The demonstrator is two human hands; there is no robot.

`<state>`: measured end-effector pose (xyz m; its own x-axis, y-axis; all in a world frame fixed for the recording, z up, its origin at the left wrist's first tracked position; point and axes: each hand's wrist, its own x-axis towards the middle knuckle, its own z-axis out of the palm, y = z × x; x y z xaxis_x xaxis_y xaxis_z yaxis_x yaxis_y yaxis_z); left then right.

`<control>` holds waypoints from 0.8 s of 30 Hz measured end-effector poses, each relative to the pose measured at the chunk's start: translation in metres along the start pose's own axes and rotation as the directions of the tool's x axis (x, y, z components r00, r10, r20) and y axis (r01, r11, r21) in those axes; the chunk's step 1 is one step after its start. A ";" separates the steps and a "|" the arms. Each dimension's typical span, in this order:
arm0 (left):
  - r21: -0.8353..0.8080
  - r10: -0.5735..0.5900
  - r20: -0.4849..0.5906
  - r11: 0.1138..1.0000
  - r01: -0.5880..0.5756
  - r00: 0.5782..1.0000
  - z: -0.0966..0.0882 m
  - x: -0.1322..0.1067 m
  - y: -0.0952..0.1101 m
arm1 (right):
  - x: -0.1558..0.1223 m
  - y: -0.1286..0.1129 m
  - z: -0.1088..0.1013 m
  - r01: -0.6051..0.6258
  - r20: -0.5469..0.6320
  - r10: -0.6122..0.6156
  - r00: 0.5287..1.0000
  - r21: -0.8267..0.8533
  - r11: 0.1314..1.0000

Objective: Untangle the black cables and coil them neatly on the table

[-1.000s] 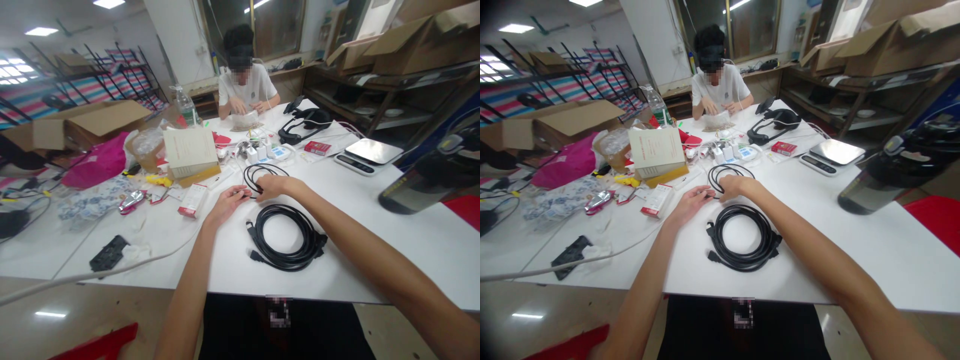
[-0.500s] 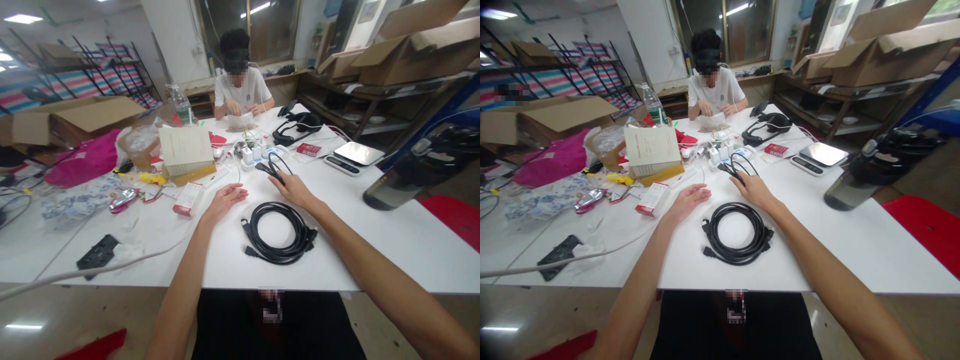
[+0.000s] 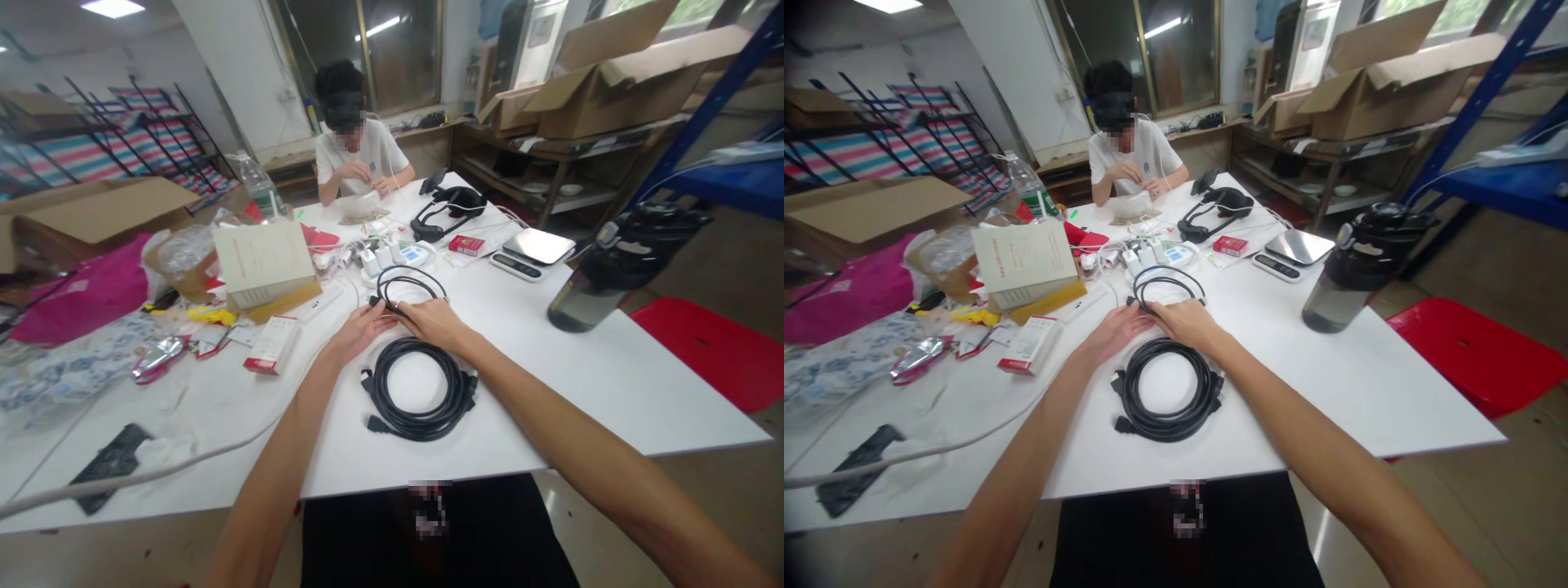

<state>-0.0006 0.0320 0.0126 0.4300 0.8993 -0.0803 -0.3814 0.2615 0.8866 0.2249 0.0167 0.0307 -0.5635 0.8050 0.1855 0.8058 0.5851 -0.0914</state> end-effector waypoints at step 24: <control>-0.157 0.186 -0.086 0.968 -0.197 0.979 0.006 -0.004 0.001 | 0.001 0.021 0.023 0.016 -0.376 -0.006 0.927 0.023 1.000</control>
<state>0.0023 0.0263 0.0163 0.2794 0.9590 0.0466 -0.5823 0.1306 0.8024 0.2364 0.0321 0.0065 -0.4582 0.7058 0.5403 0.7924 0.5998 -0.1115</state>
